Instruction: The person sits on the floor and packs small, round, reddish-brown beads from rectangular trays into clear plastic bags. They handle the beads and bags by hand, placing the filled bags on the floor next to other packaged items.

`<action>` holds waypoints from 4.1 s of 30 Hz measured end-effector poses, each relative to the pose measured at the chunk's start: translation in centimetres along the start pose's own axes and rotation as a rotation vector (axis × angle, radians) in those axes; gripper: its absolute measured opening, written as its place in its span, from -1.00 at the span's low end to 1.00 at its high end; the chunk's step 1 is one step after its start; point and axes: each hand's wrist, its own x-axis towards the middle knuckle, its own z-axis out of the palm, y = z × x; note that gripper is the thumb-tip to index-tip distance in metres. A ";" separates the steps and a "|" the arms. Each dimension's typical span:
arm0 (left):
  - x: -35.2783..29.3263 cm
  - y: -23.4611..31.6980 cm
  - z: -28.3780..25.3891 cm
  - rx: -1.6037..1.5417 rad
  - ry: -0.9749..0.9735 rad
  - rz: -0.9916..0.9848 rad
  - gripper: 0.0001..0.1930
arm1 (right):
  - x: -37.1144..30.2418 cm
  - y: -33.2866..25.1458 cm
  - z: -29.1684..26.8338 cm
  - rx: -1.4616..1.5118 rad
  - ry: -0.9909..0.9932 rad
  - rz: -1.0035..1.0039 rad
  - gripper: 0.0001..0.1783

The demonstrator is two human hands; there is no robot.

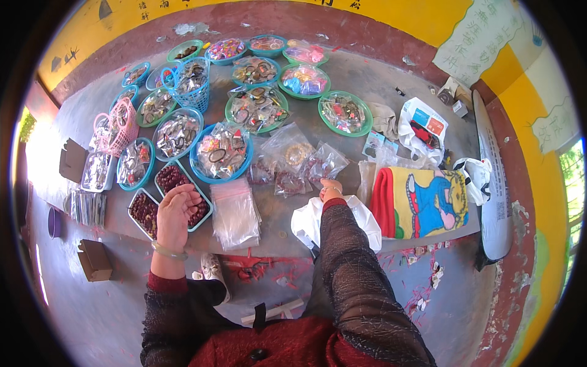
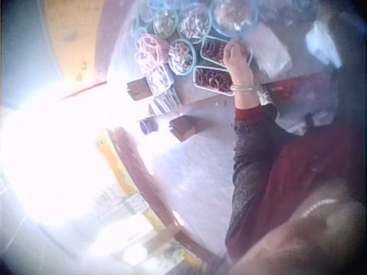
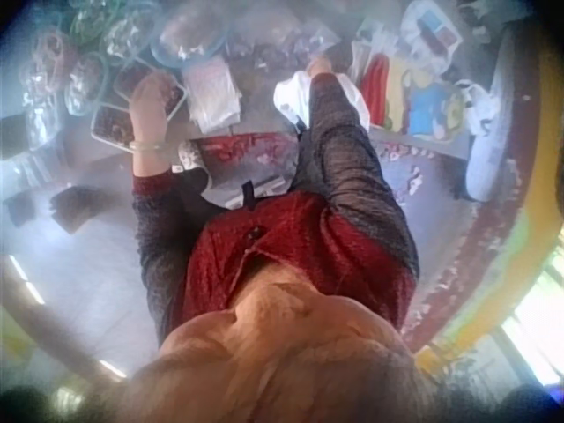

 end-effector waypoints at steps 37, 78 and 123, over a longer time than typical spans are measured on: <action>-6.8 -3.0 1.2 -0.685 -0.495 -0.352 -0.65 | -29.5 5.0 -1.6 0.173 -1.127 -0.266 -0.77; -6.3 -6.9 3.6 -0.737 -0.404 -0.439 -0.60 | -38.0 4.5 -3.8 -0.022 -0.667 -1.131 -0.82; 16.1 -9.1 -32.3 0.791 0.893 0.149 -0.73 | -30.4 3.6 1.8 -0.279 -0.607 -0.897 -0.83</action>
